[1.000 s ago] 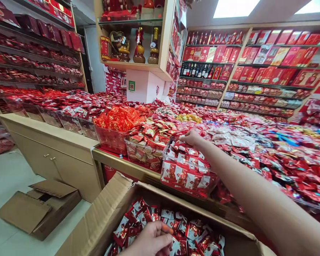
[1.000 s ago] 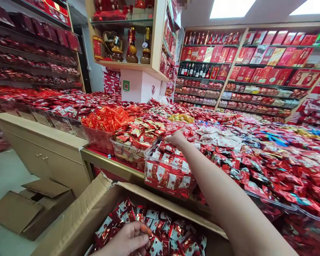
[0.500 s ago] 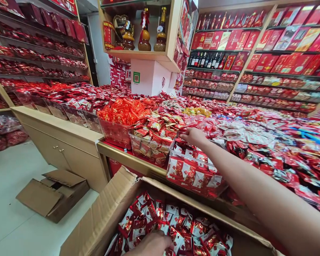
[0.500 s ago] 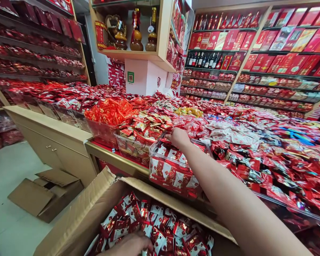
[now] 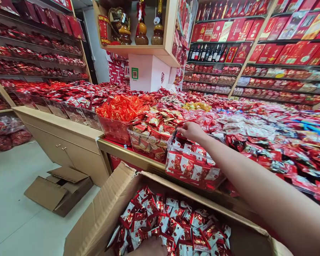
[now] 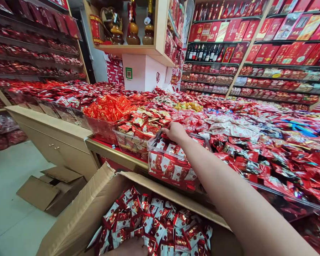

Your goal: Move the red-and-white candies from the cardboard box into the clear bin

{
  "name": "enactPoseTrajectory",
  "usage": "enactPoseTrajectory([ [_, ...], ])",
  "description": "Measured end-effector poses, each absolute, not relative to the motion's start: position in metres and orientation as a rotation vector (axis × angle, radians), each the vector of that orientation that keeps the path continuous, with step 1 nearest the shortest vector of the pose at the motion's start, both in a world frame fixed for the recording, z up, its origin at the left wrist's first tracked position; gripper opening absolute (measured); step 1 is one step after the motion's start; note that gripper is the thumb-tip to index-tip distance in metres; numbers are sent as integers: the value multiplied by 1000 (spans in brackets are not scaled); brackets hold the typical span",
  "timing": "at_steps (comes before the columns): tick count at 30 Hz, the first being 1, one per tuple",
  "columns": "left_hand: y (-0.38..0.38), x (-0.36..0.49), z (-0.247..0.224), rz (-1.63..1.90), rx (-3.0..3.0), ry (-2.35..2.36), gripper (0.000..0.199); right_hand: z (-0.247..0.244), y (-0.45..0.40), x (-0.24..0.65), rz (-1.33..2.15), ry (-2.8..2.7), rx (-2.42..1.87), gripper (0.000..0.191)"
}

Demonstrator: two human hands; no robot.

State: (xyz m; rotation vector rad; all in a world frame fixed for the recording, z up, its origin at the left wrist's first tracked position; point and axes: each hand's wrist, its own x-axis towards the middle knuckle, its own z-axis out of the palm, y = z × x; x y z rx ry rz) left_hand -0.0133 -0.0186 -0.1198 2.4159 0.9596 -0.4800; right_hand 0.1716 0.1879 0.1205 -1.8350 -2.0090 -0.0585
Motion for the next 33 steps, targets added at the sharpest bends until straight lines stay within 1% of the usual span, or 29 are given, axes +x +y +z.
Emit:
enactPoseTrajectory([
  [3, -16, -11, -117, -554, 2420, 945, 32, 124, 182, 172, -68, -2009, -1825, 35],
  [6, -15, -8, -118, -643, 2453, 937, 51, 124, 179, 173, -122, -2000, -1791, 37],
  [7, -15, -7, -120, -653, 2483, 936, 52, 124, 179, 174, -140, -1995, -1775, 37],
  [11, -18, -10, -130, -543, 2592, 939, 27, 132, 178, 175, -202, -1963, -1679, 33],
  [14, -15, -17, -123, -433, 2476, 967, 25, 151, 152, 169, -306, -1839, -1509, 27],
  [16, -10, -22, -106, -159, 2331, 1042, 25, 161, 111, 161, -291, -1768, -1347, 25],
  [17, -7, -23, -94, -33, 2235, 1110, 30, 161, 84, 157, -230, -1773, -1264, 24],
  [18, -4, -24, -82, 71, 2131, 1162, 34, 157, 56, 153, -119, -1816, -1197, 23],
  [20, 1, -22, -56, 279, 1880, 1129, 28, 130, 1, 149, 208, -1989, -1088, 16],
  [21, 2, -20, -44, 379, 1739, 1055, 26, 110, -21, 148, 386, -2033, -1090, 13],
  [23, 3, -15, -25, 491, 1494, 861, 25, 61, -52, 148, 595, -1875, -1253, 12],
  [26, -3, -7, -11, 525, 1390, 769, 24, -4, -62, 149, 813, -1365, -1455, 32],
  [27, -6, -6, -10, 524, 1405, 780, 22, -18, -60, 148, 894, -1229, -1452, 34],
  [29, -10, -3, -12, 531, 1434, 810, 21, -33, -55, 147, 1033, -1063, -1396, 31],
  [33, -11, -1, -21, 670, 1303, 945, 28, -33, -51, 147, 1152, -902, -1329, 28],
])
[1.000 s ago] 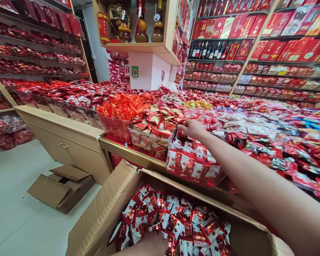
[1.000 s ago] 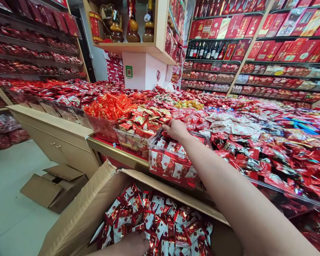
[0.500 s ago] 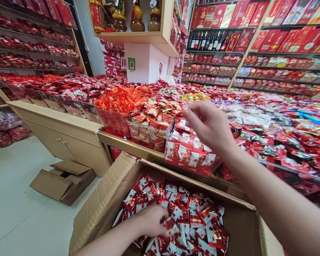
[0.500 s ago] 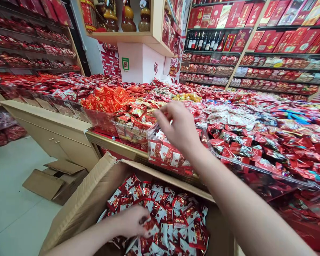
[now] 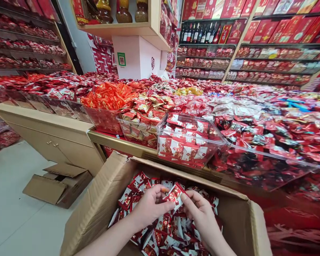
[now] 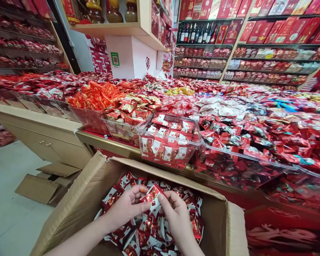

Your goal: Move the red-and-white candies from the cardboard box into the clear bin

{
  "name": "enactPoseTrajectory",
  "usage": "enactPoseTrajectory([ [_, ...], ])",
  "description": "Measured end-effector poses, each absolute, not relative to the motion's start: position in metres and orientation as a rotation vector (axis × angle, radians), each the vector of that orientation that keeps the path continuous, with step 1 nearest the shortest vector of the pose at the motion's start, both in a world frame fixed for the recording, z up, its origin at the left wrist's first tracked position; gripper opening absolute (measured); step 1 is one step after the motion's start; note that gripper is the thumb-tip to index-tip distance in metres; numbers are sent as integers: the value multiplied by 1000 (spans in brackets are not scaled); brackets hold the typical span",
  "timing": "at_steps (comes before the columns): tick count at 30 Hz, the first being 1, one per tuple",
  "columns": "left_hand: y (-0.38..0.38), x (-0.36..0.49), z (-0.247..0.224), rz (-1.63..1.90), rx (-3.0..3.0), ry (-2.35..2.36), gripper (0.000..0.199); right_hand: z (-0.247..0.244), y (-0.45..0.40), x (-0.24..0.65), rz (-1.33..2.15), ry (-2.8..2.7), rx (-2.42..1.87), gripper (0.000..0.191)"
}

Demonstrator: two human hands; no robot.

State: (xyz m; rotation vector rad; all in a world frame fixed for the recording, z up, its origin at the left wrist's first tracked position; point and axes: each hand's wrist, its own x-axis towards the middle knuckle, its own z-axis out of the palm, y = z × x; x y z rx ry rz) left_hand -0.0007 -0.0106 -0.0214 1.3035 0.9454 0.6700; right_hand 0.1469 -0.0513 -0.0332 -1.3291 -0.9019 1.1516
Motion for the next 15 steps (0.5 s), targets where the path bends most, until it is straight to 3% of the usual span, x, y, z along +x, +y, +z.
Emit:
enactPoseTrajectory([
  [15, -9, 2, -21, 796, 1227, 1003, 17, -39, -55, 147, 1057, -894, -1428, 33],
])
